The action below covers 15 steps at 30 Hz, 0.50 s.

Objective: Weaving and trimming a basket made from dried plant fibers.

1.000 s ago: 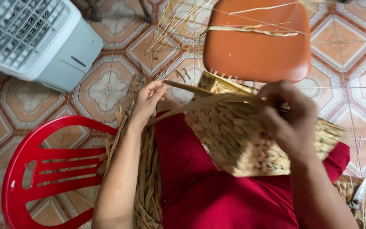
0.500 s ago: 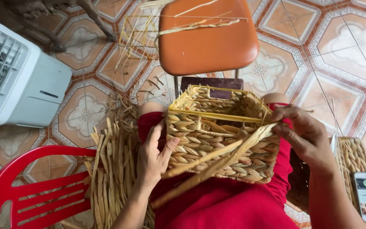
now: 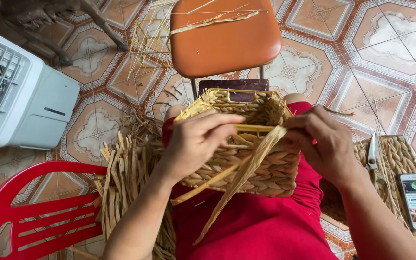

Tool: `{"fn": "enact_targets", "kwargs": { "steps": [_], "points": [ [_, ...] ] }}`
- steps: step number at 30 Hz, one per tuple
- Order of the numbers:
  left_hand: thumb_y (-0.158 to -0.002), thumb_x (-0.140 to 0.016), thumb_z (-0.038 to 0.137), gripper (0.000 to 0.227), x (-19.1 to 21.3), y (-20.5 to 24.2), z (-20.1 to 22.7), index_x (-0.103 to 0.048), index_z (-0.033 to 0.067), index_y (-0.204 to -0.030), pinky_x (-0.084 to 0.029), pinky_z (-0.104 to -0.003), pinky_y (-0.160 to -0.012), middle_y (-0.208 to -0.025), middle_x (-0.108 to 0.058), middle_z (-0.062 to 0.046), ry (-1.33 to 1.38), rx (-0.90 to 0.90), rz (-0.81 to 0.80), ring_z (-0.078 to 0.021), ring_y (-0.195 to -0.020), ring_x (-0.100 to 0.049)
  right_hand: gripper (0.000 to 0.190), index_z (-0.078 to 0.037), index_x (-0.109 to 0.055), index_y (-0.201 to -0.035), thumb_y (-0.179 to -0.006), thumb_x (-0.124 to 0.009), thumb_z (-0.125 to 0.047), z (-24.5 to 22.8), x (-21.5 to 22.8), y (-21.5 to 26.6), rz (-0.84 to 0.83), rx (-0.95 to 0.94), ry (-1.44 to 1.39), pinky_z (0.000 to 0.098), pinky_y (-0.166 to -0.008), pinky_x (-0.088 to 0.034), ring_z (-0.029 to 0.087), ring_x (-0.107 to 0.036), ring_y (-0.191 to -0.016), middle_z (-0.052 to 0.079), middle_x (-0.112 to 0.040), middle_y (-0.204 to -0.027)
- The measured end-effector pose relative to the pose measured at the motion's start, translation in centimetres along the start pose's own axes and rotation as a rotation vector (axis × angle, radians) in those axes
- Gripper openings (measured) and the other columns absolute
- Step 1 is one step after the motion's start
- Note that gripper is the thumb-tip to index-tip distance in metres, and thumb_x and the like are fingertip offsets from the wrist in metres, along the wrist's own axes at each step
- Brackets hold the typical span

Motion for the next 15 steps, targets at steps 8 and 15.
{"fn": "enact_targets", "kwargs": {
  "steps": [8, 15],
  "points": [
    [-0.096, -0.070, 0.021, 0.025, -6.4, -4.2, 1.0, -0.070, 0.0112, -0.120, -0.059, -0.021, -0.054, -0.085, -0.077, -0.005, -0.085, 0.143, -0.253, -0.0109, -0.061, -0.072, 0.011, -0.002, -0.062, -0.108, -0.097, -0.066, -0.002, 2.2, -0.7, 1.1, 0.016, -0.170, -0.388, 0.0267, -0.075, -0.055, 0.012, -0.066, -0.084, 0.005, -0.067, -0.094],
    [-0.099, -0.074, 0.019, 0.015, -7.1, 0.3, 3.7, -0.071, 0.0037, -0.099, -0.062, -0.026, -0.066, -0.088, -0.068, -0.005, -0.174, -0.427, 0.027, -0.0141, -0.076, -0.071, 0.007, -0.003, -0.065, -0.108, -0.103, -0.062, -0.007, 3.1, -2.0, 1.4, -0.065, -0.409, -0.824, 0.0232, -0.072, -0.055, 0.006, -0.063, -0.080, 0.001, -0.066, -0.089]
  ]
}}
Point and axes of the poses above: each hand's wrist, its own y-axis away from the middle knuckle, its own x-axis out of the back of the hand, z = x × y, the point moved 5 cm from there along -y, towards the middle knuckle
